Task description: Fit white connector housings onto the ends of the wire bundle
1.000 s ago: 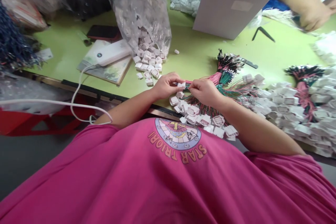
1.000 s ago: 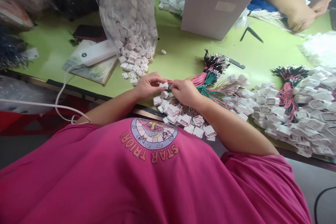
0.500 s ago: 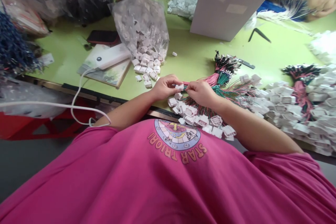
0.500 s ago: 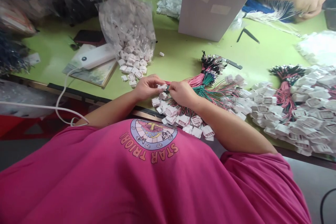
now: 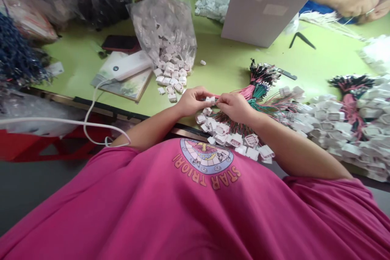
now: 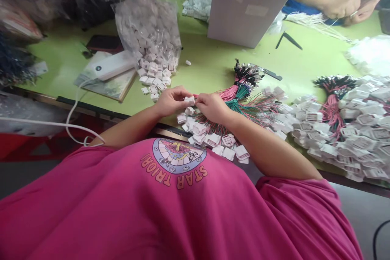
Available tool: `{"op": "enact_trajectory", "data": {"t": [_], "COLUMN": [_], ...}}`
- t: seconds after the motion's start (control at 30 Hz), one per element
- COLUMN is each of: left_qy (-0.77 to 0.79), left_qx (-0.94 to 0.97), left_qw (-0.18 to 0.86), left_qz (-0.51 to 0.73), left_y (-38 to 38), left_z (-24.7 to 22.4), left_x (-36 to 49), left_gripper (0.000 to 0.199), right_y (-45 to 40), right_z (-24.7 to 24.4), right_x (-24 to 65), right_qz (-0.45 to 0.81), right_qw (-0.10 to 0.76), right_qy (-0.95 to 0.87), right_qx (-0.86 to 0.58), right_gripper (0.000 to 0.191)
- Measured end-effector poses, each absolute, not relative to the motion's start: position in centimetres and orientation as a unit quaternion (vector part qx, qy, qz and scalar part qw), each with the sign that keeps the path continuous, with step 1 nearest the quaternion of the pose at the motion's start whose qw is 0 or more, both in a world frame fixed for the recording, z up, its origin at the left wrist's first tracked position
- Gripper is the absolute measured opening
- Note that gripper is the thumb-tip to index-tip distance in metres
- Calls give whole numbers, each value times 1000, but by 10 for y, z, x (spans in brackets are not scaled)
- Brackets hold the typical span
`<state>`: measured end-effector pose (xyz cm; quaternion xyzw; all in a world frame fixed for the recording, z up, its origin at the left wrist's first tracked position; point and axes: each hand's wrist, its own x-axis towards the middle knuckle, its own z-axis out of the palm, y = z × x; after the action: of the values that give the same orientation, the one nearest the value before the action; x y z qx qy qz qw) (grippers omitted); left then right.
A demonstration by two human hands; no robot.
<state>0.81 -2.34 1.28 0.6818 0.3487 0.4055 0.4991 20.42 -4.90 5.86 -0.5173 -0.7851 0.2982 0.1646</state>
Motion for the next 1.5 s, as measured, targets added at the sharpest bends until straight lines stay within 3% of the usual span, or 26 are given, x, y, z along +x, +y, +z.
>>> {"op": "enact_trajectory", "data": {"t": [0.13,0.23,0.4,0.47,0.57,0.63,0.73,0.8,0.9,1.07,1.3,1.4,1.5], "left_qy": [272,173,28,60,260,385,415,423,459,457,508,510,502], "left_qx": [827,884,936,938,915,896,902,899,866,800,568,507,468], "left_qw": [308,267,256,211,106,21,5,23,91,319,582,634,643], "left_qz": [384,343,239,268,290,221,115,107,175,224,285,285,339], "left_y": [-47,-69,-82,-73,-47,-26,-2,5,2,-7,5,11,9], "left_z": [39,47,46,47,43,34,18,17,33,53,32,30,34], "left_x": [2,8,15,6,-21,-41,-61,-66,-65,-53,-54,-60,-59], "left_gripper": [24,26,29,30,29,33,27,19,23,25,24,19,27], "right_y": [-37,-19,-11,-17,-26,-28,-29,-29,-29,-28,-31,-30,-30], "right_z": [75,81,68,63,60,62,65,66,67,68,64,63,64], "right_x": [231,237,205,195,195,199,204,204,203,203,203,201,200], "right_qz": [404,360,124,68,48,57,68,69,81,171,338,371,371], "right_qw": [165,159,-91,-113,-83,-55,-28,-13,12,60,157,187,213], "right_qy": [-802,-808,-885,-893,-890,-881,-873,-870,-853,-843,-824,-792,-770], "right_qx": [-407,-438,-440,-431,-446,-466,-482,-488,-515,-507,-425,-447,-473], "right_gripper": [24,27,17,20,23,22,21,22,20,27,20,23,23]}}
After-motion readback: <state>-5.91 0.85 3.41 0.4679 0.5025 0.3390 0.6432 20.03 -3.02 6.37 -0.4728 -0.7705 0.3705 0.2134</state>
